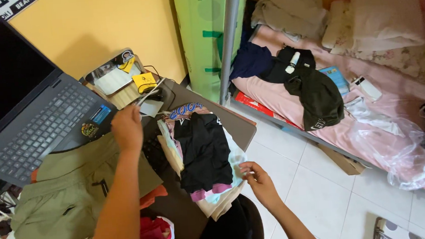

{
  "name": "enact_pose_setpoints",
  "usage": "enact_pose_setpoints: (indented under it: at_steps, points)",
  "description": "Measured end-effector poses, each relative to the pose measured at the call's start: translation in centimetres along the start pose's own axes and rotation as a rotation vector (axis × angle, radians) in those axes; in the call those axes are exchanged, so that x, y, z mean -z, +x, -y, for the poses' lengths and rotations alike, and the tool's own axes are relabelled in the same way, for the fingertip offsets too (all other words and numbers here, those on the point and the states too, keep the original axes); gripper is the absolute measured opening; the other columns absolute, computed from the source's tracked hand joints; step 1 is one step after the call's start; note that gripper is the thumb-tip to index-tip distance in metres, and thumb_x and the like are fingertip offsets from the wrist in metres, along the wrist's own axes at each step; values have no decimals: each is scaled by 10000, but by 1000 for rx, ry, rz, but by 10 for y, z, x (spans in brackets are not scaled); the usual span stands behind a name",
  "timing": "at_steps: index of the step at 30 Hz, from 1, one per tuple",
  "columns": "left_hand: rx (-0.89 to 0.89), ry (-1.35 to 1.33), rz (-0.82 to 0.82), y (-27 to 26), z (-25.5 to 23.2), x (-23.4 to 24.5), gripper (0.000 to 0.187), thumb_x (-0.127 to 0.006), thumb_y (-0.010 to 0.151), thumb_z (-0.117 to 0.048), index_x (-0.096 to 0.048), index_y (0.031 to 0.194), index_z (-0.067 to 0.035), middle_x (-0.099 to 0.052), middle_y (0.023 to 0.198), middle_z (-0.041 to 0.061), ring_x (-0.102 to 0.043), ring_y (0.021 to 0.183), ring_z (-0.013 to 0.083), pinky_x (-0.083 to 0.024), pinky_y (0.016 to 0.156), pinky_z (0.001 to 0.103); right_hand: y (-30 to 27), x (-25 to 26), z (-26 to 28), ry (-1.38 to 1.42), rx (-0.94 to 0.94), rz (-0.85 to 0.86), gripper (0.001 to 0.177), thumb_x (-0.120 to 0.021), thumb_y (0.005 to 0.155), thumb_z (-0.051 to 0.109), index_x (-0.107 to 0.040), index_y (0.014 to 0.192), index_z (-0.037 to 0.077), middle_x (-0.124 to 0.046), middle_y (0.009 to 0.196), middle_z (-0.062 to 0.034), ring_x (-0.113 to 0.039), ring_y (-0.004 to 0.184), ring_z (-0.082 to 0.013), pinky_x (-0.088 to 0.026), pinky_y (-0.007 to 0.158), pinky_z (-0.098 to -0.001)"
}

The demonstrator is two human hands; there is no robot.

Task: The recorder is organizing a pile of clothes on a desk, sorting them, and then moving them to a closet shelf.

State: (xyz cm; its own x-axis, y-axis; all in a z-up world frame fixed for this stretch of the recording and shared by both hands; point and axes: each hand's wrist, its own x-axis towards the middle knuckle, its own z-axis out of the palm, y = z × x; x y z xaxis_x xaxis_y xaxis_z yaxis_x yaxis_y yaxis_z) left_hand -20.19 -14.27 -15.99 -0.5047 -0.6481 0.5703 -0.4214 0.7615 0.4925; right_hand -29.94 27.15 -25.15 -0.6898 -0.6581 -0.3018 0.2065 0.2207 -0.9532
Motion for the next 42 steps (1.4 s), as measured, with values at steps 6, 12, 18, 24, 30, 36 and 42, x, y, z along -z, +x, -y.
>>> enact_pose_setpoints:
  at_steps: [6,12,18,24,30,36,42]
  points:
    - [359,246,144,-1,34,-19,521,-722,928,-247,-556,1268,111,-656,852,276,-659,707,450,-529,546,545,-2,-35,57,-260,209,-15,491,-537,866,-43,-637,1302,161,-552,1322,-74,-632,1069,-209,-561,932,-343]
    - [-35,180,389,-45,-83,-66,342,-733,827,-271,-662,1077,-49,-682,1034,209,-655,991,399,-532,812,541,0,-59,65,-672,294,106,446,-668,846,28,-658,1263,187,-526,1498,-54,-495,1322,-312,-391,1082,-436]
    - [299,279,727,-54,-177,-62,1064,-797,699,-636,-295,1548,-236,-403,1413,201,-490,1147,504,-468,862,623,-6,-64,56,-560,465,212,403,-670,802,-5,-696,1178,136,-546,1481,-70,-408,1409,-353,-360,1163,-454]
    - [301,286,682,-70,-142,-103,664,-854,706,-410,-607,1307,-274,-396,1447,195,-509,1111,494,-474,844,590,-17,-58,56,-546,458,294,414,-661,759,-46,-724,1134,120,-619,1353,-89,-439,1360,-343,-352,1153,-450]
    - [-8,-407,177,-101,-86,-73,370,-801,727,-100,-650,1063,-69,-638,1047,151,-626,1035,336,-497,914,405,-14,-42,19,-180,248,49,371,-547,905,-84,-712,1178,104,-641,1256,-105,-632,1093,-235,-521,947,-348]
    - [540,-1158,174,-164,-105,-3,327,-750,854,12,-603,1140,-47,-649,1076,65,-595,1030,212,-471,921,327,-32,-80,77,483,-494,186,488,-518,969,434,-612,1329,118,-672,1251,-141,-680,1090,-262,-543,903,-408]
    - [926,-1930,183,-194,-121,88,455,-623,862,2,-559,1284,-154,-625,1278,36,-577,1231,227,-444,1075,419,-34,-119,45,1227,-701,305,756,-584,809,642,-587,1283,53,-678,1221,-157,-684,1020,-329,-555,927,-525]
